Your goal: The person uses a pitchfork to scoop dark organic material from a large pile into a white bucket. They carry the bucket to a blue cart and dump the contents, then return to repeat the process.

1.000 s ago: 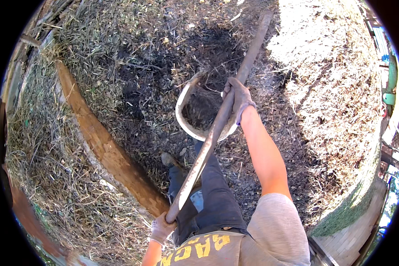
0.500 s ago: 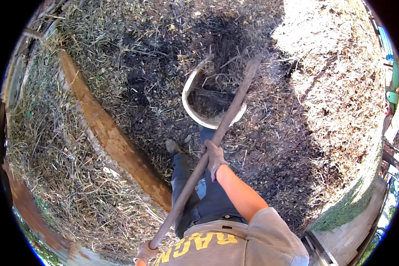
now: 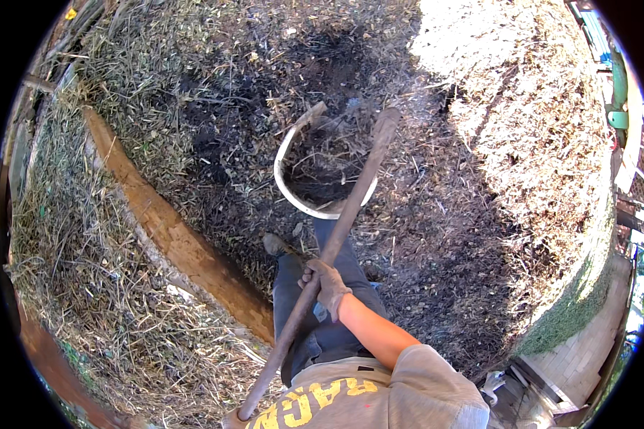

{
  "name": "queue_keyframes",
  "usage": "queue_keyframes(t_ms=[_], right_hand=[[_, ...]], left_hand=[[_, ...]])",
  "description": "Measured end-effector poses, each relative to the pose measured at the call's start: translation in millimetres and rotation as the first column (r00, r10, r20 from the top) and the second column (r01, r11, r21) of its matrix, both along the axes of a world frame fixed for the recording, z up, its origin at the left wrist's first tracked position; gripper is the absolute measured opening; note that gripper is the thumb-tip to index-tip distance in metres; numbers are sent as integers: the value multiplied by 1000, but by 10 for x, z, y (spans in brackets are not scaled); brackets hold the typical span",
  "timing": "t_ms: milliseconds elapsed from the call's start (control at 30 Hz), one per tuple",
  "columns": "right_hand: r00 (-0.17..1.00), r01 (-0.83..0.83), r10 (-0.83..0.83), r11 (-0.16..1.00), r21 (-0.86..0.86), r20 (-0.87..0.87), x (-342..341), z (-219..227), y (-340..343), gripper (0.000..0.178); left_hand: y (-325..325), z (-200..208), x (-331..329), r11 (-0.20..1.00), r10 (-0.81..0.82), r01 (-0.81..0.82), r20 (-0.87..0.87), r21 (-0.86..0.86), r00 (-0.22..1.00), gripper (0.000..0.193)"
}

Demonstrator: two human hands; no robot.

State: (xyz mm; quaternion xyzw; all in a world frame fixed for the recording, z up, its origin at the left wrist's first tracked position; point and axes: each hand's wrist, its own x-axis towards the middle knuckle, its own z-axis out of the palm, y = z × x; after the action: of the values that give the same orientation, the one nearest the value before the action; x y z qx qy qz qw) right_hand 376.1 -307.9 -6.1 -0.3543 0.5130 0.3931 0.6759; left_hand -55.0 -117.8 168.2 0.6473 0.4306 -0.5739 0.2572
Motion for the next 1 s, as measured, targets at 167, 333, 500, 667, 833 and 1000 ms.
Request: queue_keyframes(t_ms=[167, 333, 500, 667, 833, 1000], right_hand=[[947, 82, -12, 975, -206, 321, 1537, 744, -485, 16], [820, 193, 96, 882, -430, 565, 3545, 901, -1016, 15], [835, 224, 19, 901, -372, 550, 4836, 168, -1477, 12], [963, 176, -147, 978, -114, 225, 3548, -905, -529, 14], [978, 200, -198, 979, -38, 67, 3266, -564, -364, 13], [995, 45, -26, 980, -194, 100, 3336, -640, -275, 12]], left_hand=[[-278, -555, 1230, 994, -26, 50, 233, -98, 972, 46], [-548, -838, 3503, 978, -27, 134, 535, -163, 844, 42], [-601, -644, 4879, 970, -114, 212, 556, -116, 824, 43], [101, 122, 4099, 987, -156, 146, 226, 60, 962, 47], [201, 464, 3904, 965, -200, 154, 217, 215, 955, 38], [121, 375, 3740, 981, -117, 76, 236, 178, 965, 34]])
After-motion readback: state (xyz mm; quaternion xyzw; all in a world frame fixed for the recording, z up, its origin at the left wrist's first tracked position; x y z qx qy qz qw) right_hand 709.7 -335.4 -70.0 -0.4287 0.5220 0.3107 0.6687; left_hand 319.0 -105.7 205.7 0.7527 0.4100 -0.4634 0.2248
